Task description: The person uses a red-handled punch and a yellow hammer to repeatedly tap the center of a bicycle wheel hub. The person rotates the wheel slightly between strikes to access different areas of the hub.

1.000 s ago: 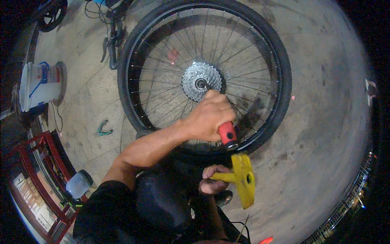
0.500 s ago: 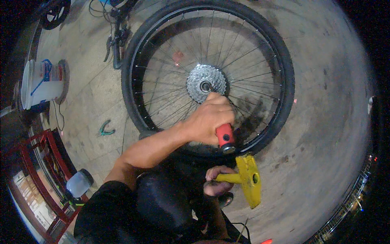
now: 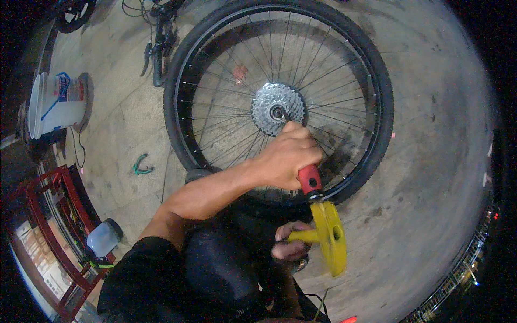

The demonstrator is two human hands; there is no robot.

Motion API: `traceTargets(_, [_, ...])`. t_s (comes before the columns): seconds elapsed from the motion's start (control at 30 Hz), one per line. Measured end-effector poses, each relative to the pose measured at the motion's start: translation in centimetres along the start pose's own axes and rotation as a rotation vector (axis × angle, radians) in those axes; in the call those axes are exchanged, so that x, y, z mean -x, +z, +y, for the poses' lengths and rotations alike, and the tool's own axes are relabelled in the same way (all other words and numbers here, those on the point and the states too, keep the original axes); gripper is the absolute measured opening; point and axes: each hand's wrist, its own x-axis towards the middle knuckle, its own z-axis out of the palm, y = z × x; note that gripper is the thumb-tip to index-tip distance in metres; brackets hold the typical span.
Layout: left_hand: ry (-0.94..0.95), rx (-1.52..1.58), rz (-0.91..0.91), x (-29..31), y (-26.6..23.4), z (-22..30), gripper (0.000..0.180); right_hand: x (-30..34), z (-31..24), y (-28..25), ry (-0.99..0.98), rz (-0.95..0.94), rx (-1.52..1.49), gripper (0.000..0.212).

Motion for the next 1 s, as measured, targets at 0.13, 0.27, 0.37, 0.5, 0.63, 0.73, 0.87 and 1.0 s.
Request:
traceTargets(0.13, [-0.024,0.031,0.027,-0.1,-0.2,0.1,0.030,2.2,8.0,-5.7,0.053,-0.104,-0.103,0.050])
traceTargets(0.27, [-0.034,0.015,0.004,-0.3,0.1,0.3,0.031,-0.2,2.5,-1.1,0.029,0.009,-0.167,0.052])
traceTargets(0.37, [-0.054,-0.004,0.003,-0.2,0.2,0.4,0.031,-0.6,2.5,-1.5,-0.092,-0.113,-0.124,0.052])
traceTargets(0.5, [-0.057,0.011,0.028,-0.3,0.2,0.5,0.032,-1.5,0.6,-0.8,-0.071,-0.134,-0.146,0.049])
traceTargets(0.63, [-0.070,-0.026,-0.028,-0.4,0.3,0.5,0.032,-1.8,0.6,-1.4,-0.023,-0.246,-0.190,0.050])
traceTargets(0.73, [-0.095,-0.032,-0.013,-0.4,0.3,0.5,0.032,-0.8,1.6,-1.2,0.030,-0.117,-0.249,0.053])
traceTargets(0.87, [-0.105,-0.050,-0.028,-0.4,0.1,0.5,0.031,-1.5,-0.2,0.0,0.035,0.000,-0.193,0.047])
traceTargets(1.0, [-0.101,-0.058,-0.014,-0.5,0.2,0.6,0.031,-1.1,1.3,-0.5,0.028,-0.015,-0.265,0.054])
